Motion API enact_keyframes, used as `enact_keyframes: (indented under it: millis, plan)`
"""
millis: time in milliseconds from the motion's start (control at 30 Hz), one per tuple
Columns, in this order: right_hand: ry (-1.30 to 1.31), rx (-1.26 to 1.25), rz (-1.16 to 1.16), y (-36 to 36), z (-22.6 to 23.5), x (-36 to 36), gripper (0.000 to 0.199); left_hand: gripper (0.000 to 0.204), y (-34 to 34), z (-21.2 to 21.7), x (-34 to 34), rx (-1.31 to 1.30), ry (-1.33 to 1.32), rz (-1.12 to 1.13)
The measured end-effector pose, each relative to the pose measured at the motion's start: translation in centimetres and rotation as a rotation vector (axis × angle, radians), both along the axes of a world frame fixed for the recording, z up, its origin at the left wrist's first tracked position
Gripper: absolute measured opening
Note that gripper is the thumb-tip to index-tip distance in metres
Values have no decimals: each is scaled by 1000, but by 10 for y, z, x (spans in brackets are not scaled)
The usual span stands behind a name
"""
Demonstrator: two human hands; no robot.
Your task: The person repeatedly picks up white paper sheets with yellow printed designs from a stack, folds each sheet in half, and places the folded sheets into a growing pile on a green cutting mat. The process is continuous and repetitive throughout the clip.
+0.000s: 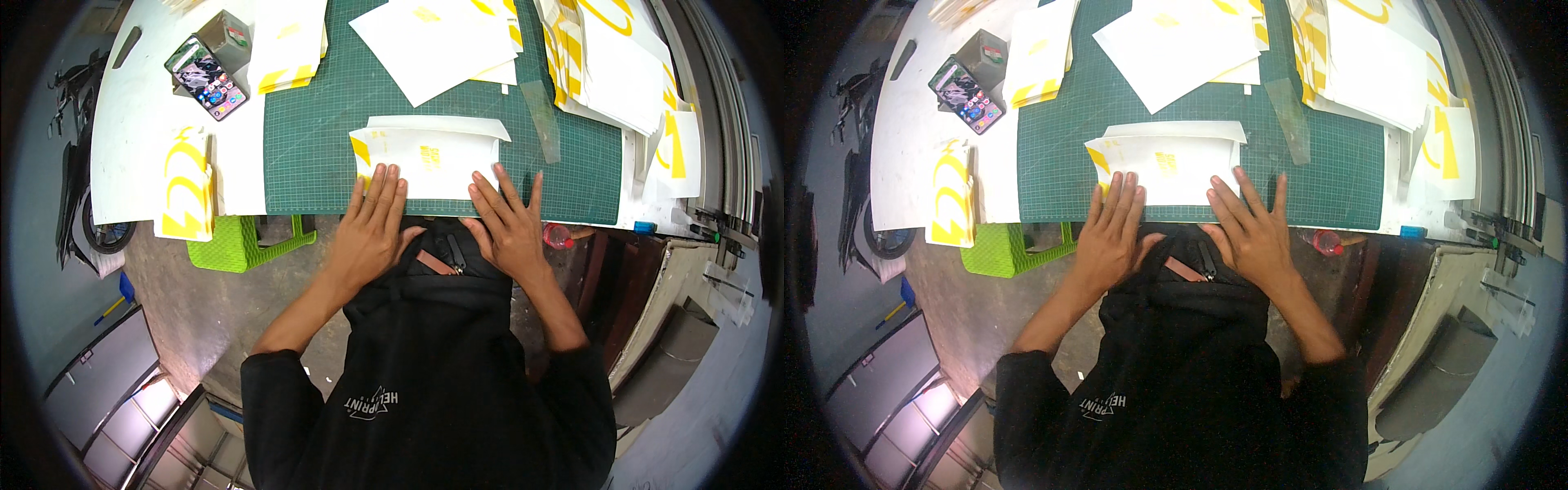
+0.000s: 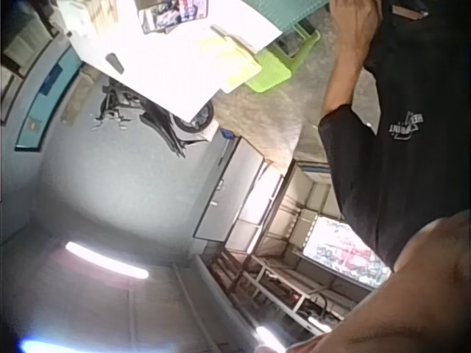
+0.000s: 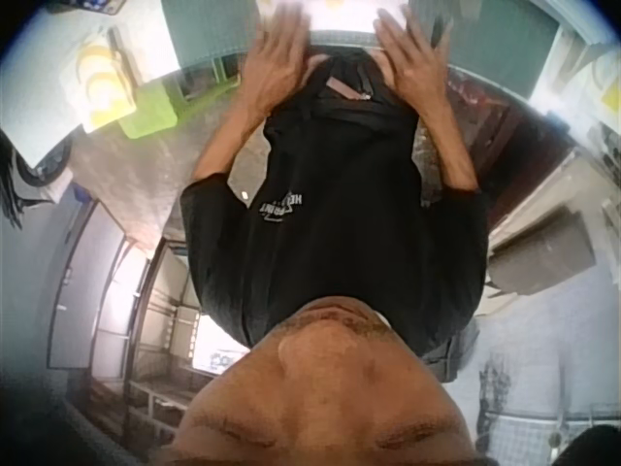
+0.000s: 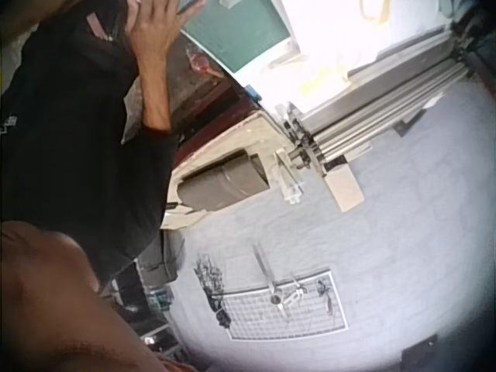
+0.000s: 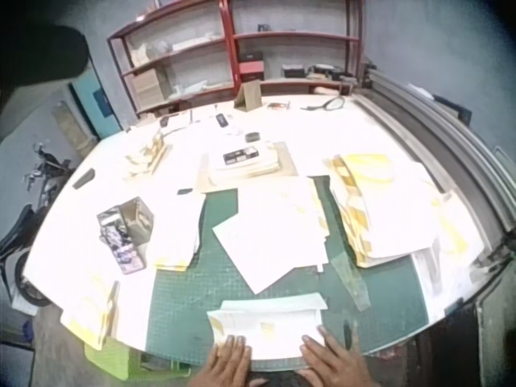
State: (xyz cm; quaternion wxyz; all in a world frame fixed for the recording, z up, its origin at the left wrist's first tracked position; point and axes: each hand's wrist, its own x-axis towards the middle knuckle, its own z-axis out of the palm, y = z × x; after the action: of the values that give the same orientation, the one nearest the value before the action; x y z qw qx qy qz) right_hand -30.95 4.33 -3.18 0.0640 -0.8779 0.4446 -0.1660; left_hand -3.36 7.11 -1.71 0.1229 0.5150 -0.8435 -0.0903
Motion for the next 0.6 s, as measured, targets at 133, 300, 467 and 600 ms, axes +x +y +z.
enact_keyframes:
  millis: [133,300,467,600]
  plan:
    - [-14,21,6,-1,4,1,57,90,-1,-3,-13,26,50,20]
    - [1,14,22,-3,5,0,56,95,-7,12,-48,42,-31,48]
    - [6,-1,54,-7,6,-3,56,98,-8,-2,-57,18,-11,8]
    - [12,16,31,-5,12,-1,55,98,-8,-3,-56,18,-5,11]
